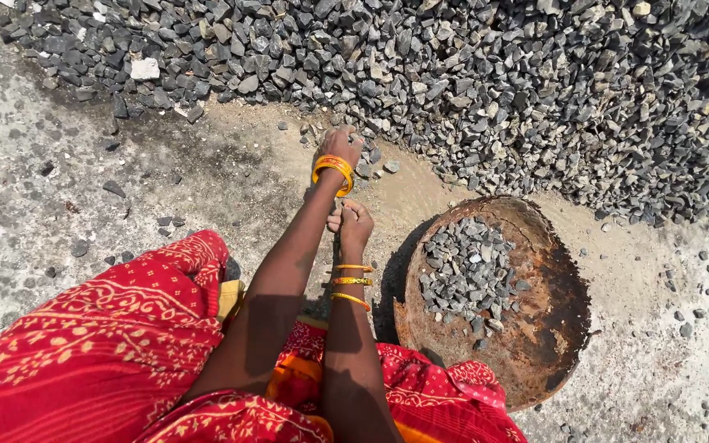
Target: The recorder is picking up gravel stones from a pile on the ground and putting them into a shallow metal bowl.
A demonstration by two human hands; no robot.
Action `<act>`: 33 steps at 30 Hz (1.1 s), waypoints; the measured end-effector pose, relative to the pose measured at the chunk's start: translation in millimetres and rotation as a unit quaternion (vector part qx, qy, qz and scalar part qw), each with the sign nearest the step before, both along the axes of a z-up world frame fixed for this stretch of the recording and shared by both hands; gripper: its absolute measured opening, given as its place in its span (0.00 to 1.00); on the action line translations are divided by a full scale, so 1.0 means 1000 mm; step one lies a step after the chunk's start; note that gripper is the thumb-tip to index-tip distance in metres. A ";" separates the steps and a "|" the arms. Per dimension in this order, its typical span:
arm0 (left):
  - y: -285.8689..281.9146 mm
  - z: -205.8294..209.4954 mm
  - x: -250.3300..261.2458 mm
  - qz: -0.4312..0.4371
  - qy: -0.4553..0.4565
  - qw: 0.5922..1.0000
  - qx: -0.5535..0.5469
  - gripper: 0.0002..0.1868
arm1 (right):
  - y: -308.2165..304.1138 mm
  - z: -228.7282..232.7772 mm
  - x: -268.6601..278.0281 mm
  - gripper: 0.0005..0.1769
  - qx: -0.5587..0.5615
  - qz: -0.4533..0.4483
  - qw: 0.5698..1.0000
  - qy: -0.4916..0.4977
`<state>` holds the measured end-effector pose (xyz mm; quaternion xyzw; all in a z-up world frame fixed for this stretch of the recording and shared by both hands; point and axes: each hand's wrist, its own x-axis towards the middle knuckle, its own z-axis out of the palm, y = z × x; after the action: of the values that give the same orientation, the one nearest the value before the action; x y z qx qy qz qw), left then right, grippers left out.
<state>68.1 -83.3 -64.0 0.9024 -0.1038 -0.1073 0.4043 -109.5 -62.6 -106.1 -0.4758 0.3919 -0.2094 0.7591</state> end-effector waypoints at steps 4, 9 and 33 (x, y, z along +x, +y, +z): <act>0.033 0.007 0.024 0.014 0.017 1.000 0.008 0.24 | 0.000 0.013 -0.001 0.09 0.027 -0.002 0.999 0.038; 0.033 0.062 -0.002 -0.145 0.052 0.977 0.147 0.34 | 0.002 0.043 0.004 0.24 0.045 -0.032 0.998 0.013; 0.019 -0.049 -0.045 -0.133 0.211 0.960 -0.126 0.28 | -0.042 0.109 0.008 0.23 0.032 0.075 0.995 0.058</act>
<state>23.3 -64.6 -112.5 0.7788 -0.1482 -0.3341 0.5098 -101.3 -104.9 3.1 -0.4908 0.4050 -0.1112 0.7634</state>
